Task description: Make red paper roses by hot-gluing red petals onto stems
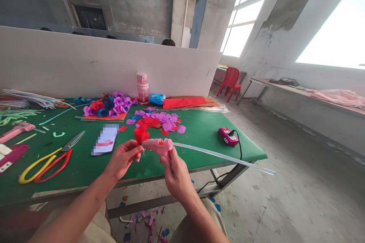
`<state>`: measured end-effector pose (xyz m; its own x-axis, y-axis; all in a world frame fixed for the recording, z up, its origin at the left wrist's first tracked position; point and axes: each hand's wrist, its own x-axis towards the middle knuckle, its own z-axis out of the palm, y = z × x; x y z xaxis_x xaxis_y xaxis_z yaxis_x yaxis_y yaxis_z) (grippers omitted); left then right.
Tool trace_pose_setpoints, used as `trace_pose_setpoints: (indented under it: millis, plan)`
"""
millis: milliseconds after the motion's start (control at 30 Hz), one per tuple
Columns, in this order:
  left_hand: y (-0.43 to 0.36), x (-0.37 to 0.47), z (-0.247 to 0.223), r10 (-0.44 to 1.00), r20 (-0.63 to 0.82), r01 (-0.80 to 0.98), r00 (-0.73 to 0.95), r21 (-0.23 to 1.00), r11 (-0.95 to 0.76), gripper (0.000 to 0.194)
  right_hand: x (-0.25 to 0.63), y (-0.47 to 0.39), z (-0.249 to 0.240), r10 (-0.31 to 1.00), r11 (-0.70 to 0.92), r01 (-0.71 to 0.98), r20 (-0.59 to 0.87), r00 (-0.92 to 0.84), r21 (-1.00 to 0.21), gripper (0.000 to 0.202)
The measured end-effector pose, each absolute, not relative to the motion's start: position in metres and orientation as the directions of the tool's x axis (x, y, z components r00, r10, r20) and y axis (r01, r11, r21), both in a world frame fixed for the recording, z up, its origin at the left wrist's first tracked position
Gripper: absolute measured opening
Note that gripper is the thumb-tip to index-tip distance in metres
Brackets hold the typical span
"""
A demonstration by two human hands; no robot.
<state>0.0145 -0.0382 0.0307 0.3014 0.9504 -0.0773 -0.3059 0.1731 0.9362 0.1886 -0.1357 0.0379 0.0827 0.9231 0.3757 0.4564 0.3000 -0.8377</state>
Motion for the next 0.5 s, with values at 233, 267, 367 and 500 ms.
trace_pose_setpoints:
  millis: [233,267,367,500]
  plan:
    - [-0.038,0.015,0.031,0.95,-0.096,-0.309,0.297,0.932,0.191,0.025,0.191,-0.143,0.028,0.922,0.297,0.364,0.365,0.131,-0.883,0.035]
    - [-0.038,0.015,0.031,0.95,-0.101,-0.312,0.295,0.93,0.196,0.024,0.19,-0.145,0.026,0.922,0.297,0.349,0.362,0.139,-0.889,0.034]
    - [-0.038,0.016,0.03,0.953,-0.107,-0.322,0.283,0.925,0.2,0.023,0.184,-0.148,0.019,0.916,0.3,0.365,0.373,0.146,-0.881,0.033]
    - [-0.039,0.017,0.028,0.959,-0.105,-0.34,0.264,0.92,0.194,0.021,0.173,-0.15,0.016,0.904,0.321,0.446,0.41,0.118,-0.835,0.026]
